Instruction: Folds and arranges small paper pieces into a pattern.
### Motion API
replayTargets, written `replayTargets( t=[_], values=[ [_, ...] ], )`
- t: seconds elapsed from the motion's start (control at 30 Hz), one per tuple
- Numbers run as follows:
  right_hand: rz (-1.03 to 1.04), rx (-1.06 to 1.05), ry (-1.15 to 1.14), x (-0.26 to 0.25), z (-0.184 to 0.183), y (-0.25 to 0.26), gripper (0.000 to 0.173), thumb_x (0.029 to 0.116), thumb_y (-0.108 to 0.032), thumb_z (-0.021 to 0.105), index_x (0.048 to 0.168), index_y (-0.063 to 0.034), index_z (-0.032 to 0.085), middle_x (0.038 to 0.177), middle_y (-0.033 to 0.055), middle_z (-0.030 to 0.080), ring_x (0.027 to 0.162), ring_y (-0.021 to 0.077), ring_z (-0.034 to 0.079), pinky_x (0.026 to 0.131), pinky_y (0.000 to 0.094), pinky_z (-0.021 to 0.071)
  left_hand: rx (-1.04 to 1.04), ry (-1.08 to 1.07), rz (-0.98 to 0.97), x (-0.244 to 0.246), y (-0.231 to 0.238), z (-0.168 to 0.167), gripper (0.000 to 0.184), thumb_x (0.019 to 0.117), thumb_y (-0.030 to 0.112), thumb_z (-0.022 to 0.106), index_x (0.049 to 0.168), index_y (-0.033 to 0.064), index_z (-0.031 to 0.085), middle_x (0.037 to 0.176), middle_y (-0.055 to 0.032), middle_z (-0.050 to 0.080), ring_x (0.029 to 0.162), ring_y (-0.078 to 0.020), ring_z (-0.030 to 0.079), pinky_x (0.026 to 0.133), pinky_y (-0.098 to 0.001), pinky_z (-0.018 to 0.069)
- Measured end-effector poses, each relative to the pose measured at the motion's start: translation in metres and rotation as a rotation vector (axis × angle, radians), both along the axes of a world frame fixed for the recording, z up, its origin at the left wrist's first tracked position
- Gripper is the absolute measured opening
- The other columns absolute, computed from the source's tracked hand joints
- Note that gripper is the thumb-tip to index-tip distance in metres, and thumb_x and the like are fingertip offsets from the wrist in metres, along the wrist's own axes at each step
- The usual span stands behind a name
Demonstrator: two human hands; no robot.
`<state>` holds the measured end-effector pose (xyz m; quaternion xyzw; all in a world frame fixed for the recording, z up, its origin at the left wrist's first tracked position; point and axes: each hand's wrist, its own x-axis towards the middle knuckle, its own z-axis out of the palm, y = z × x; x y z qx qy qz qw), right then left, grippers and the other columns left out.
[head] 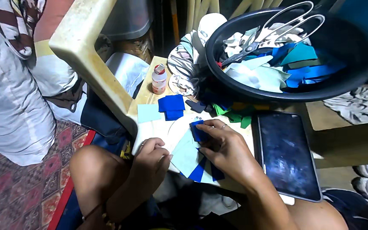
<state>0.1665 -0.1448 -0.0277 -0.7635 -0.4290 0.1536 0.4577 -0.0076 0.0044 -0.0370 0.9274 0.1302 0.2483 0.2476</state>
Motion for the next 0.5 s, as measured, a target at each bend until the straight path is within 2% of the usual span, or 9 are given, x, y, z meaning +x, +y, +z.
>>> replayTargets(
  t=[0.1, 0.23, 0.5],
  values=[
    [0.001, -0.001, 0.001, 0.000, 0.000, 0.000, 0.047, 0.0792, 0.008, 0.070, 0.125, 0.0027, 0.069, 0.125, 0.0180, 0.062, 0.085, 0.0129, 0.069, 0.074, 0.0255, 0.0595, -0.043, 0.050, 0.139, -0.001, -0.011, 0.002, 0.017, 0.0869, 0.025, 0.073, 0.086, 0.0082, 0.076, 0.104, -0.0121, 0.067, 0.093, -0.0189, 0.062, 0.082, -0.0284, 0.0511],
    [-0.003, -0.002, 0.000, 0.000, 0.000, 0.000, 0.047, 0.0792, 0.008, 0.070, 0.125, 0.0026, 0.069, 0.125, 0.0180, 0.062, 0.084, 0.0126, 0.069, 0.074, 0.0248, 0.0596, -0.061, 0.082, 0.201, -0.001, -0.020, 0.003, 0.015, 0.0803, 0.023, 0.078, 0.084, 0.0084, 0.075, 0.105, -0.0117, 0.066, 0.097, -0.0223, 0.062, 0.084, -0.0315, 0.0511],
    [-0.003, -0.010, 0.016, -0.001, 0.000, 0.000, 0.048, 0.0792, 0.009, 0.070, 0.126, 0.0015, 0.069, 0.126, 0.0168, 0.062, 0.086, 0.0143, 0.069, 0.075, 0.0268, 0.0601, -0.079, 0.117, 0.159, 0.000, -0.020, 0.005, 0.010, 0.0870, 0.017, 0.072, 0.081, 0.0087, 0.073, 0.104, -0.0118, 0.065, 0.098, -0.0241, 0.061, 0.085, -0.0337, 0.0506]
  ],
)
